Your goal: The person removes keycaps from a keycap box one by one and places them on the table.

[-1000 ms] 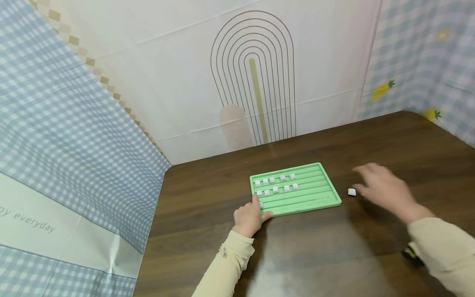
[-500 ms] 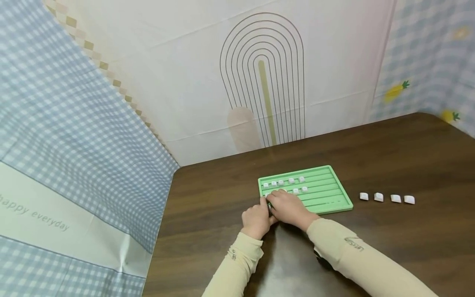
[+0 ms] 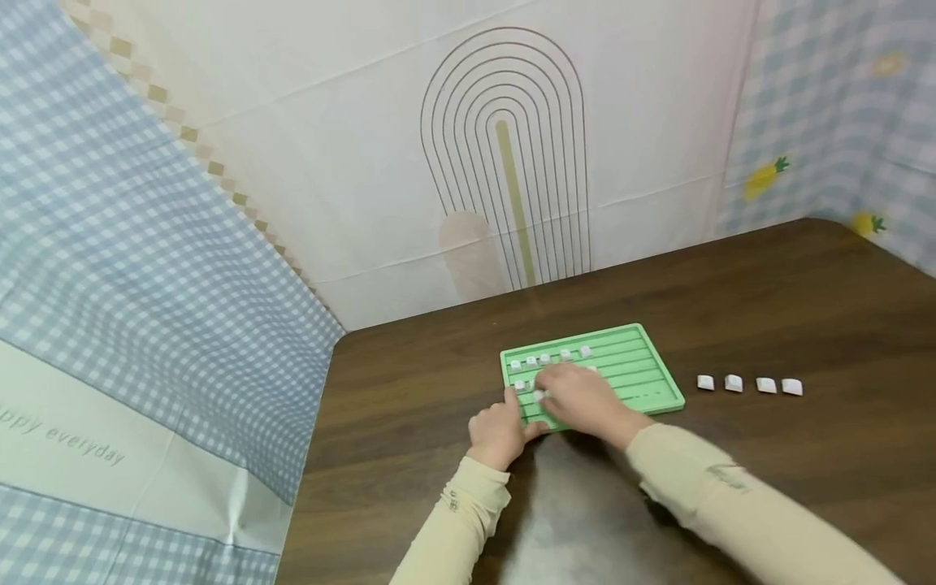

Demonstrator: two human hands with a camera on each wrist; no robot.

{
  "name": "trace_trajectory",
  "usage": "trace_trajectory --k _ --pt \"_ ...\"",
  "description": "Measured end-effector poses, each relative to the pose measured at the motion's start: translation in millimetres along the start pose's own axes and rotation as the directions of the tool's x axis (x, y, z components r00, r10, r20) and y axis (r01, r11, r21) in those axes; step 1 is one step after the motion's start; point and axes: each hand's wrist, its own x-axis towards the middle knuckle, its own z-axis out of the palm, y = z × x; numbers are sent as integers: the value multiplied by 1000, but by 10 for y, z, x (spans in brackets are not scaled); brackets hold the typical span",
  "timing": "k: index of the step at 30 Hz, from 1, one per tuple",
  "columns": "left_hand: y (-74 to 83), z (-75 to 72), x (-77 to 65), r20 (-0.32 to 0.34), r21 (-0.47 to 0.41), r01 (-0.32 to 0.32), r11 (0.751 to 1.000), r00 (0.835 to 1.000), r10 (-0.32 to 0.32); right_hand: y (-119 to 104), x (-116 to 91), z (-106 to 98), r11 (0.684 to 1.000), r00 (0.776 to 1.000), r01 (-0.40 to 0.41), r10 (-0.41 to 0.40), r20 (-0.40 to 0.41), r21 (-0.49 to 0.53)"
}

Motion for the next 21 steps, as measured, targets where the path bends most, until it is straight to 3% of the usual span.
trace_trajectory --k 5,10,14,16,19,21 --pt "-13 4 5 38 -17 -12 1000 999 13 631 -471 -666 980 979 -198 197 -41 -7" --pt "-48 -7 -10 48 -57 -16 998 999 19 1341 -1160 -1103 910 913 -406 407 -5 -83" --pt "-20 -6 0 42 -71 -35 997 998 38 1698 -1639 -1165 844 844 -514 530 83 -154" --pt "-24 -13 4 39 -69 -41 997 998 43 1804 -1757 -1121 820 815 -547 567 116 -167" --pt "-20 -15 10 40 -76 -47 996 998 50 1891 -1859 -1054 803 788 -574 595 161 -161" --pt "-18 -11 11 40 -77 -46 996 998 49 1916 -1875 -1024 804 785 -574 594 176 -156"
